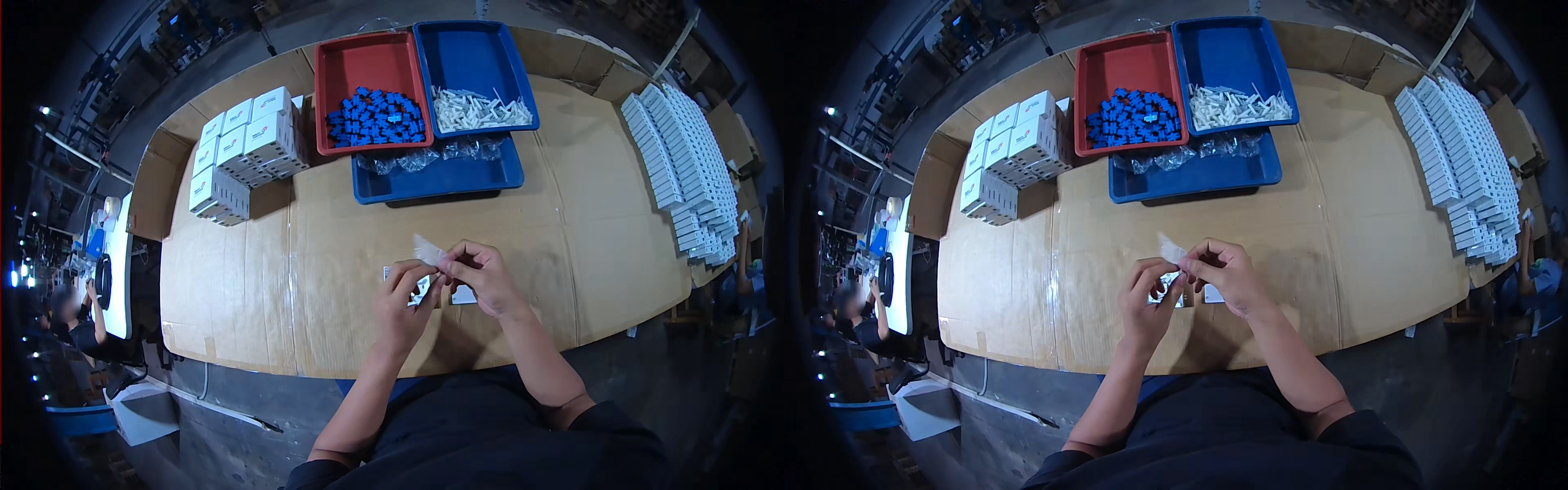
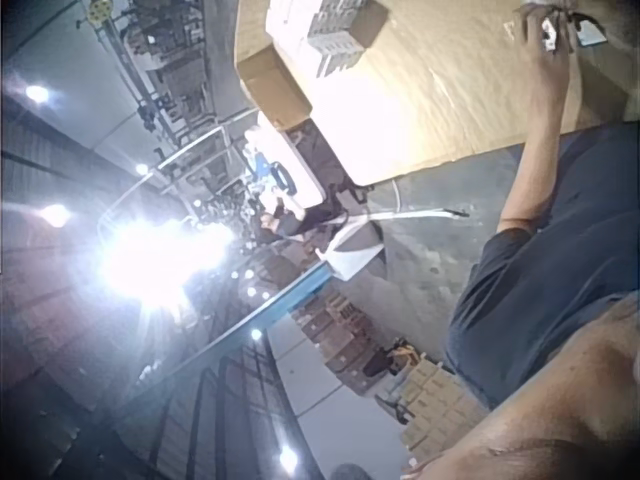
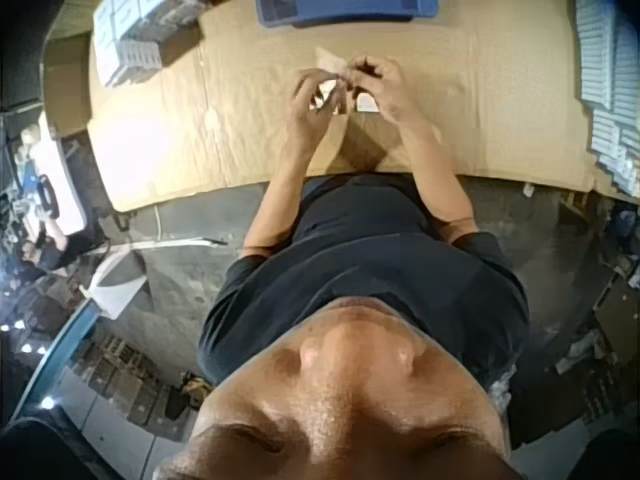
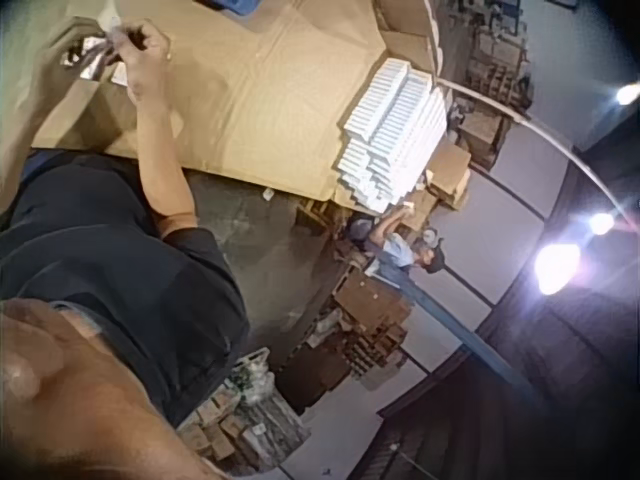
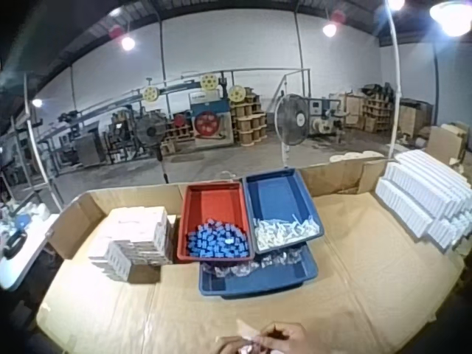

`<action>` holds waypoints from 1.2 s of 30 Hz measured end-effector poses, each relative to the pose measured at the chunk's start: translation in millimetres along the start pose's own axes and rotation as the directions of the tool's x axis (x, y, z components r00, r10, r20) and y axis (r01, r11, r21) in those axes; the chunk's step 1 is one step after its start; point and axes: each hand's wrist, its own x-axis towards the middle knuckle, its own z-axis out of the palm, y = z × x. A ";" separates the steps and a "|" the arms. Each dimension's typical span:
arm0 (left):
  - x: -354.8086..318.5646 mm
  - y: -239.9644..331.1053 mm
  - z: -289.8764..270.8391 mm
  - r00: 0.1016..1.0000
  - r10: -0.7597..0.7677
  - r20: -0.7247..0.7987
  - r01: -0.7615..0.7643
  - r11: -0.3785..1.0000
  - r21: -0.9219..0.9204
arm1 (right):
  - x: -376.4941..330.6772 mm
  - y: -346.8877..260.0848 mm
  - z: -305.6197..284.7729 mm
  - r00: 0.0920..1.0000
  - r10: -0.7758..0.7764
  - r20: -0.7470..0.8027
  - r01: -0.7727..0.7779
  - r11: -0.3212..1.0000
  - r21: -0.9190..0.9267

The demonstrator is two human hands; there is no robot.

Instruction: Packing a small component and its accessories into a white box.

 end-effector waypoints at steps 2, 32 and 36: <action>-0.8 -3.2 -1.2 0.998 -0.057 0.027 0.058 0.997 -0.041 | 1.1 1.4 2.2 1.000 -0.018 -0.021 0.017 0.999 -0.048; -10.7 5.6 -2.3 0.796 -0.595 0.114 0.531 0.596 -0.603 | -2.0 11.2 27.5 0.823 -0.560 0.094 0.512 0.659 -0.551; -4.2 0.8 -4.6 0.733 -0.667 0.134 0.625 0.582 -0.520 | -8.1 9.5 23.1 0.890 -0.449 0.086 0.433 0.770 -0.469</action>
